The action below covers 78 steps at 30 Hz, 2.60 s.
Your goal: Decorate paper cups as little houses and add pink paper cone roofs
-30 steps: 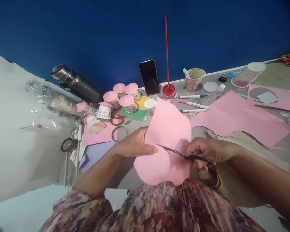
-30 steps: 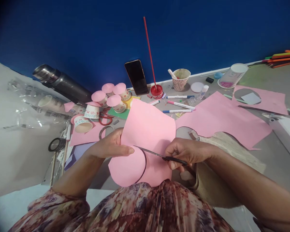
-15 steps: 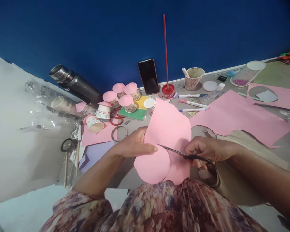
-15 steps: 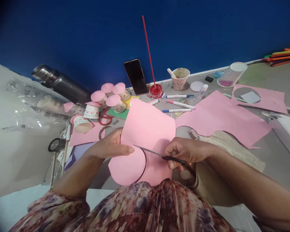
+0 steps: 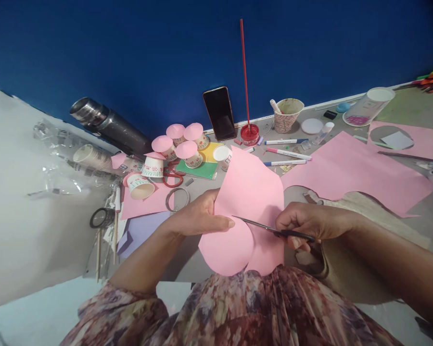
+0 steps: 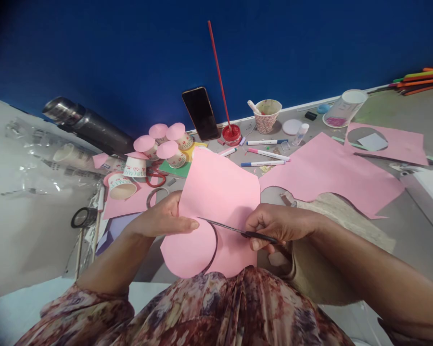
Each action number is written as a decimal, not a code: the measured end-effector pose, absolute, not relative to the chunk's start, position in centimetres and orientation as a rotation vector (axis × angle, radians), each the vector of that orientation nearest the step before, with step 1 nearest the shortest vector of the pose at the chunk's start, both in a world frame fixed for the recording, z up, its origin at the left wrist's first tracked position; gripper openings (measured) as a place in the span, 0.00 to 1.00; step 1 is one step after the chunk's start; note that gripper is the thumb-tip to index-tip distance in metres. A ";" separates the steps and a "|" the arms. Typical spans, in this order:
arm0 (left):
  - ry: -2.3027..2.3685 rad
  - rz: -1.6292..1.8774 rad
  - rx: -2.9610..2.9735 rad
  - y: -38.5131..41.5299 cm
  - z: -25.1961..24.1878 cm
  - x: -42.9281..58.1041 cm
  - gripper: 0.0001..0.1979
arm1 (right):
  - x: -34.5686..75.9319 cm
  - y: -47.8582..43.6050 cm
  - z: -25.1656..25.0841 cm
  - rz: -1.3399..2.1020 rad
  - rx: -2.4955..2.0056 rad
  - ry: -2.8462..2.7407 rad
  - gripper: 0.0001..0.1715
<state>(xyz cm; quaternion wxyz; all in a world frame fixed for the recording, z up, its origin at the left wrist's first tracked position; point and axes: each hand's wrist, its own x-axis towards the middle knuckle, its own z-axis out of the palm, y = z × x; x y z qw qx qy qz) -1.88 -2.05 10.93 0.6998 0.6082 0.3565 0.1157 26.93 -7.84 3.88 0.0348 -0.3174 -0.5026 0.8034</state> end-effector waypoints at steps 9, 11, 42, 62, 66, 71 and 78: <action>0.799 0.201 1.376 -1.7 11.5 -1.7 0.19 | 26.9 -7.9 4.0 2.474 -0.974 -1.527 0.20; 0.799 0.210 1.377 -1.5 11.6 -1.7 0.19 | 26.9 -7.9 3.8 2.478 -1.001 -1.504 0.20; 1.193 1.113 0.731 -6.0 9.2 1.9 0.23 | 25.2 -8.6 2.6 2.136 -0.927 -1.232 0.33; 1.161 1.084 0.791 -5.7 8.9 1.1 0.18 | 25.4 -8.7 2.6 2.124 -0.939 -1.271 0.32; 1.164 1.077 0.804 -5.6 8.8 0.9 0.18 | 25.6 -8.8 2.4 2.112 -0.946 -1.286 0.34; 1.180 1.077 0.804 -5.5 8.5 0.7 0.19 | 25.5 -8.7 2.4 2.126 -0.987 -1.283 0.32; 1.180 1.053 0.805 -5.5 8.1 0.4 0.19 | 25.4 -8.6 3.2 2.144 -0.988 -1.267 0.35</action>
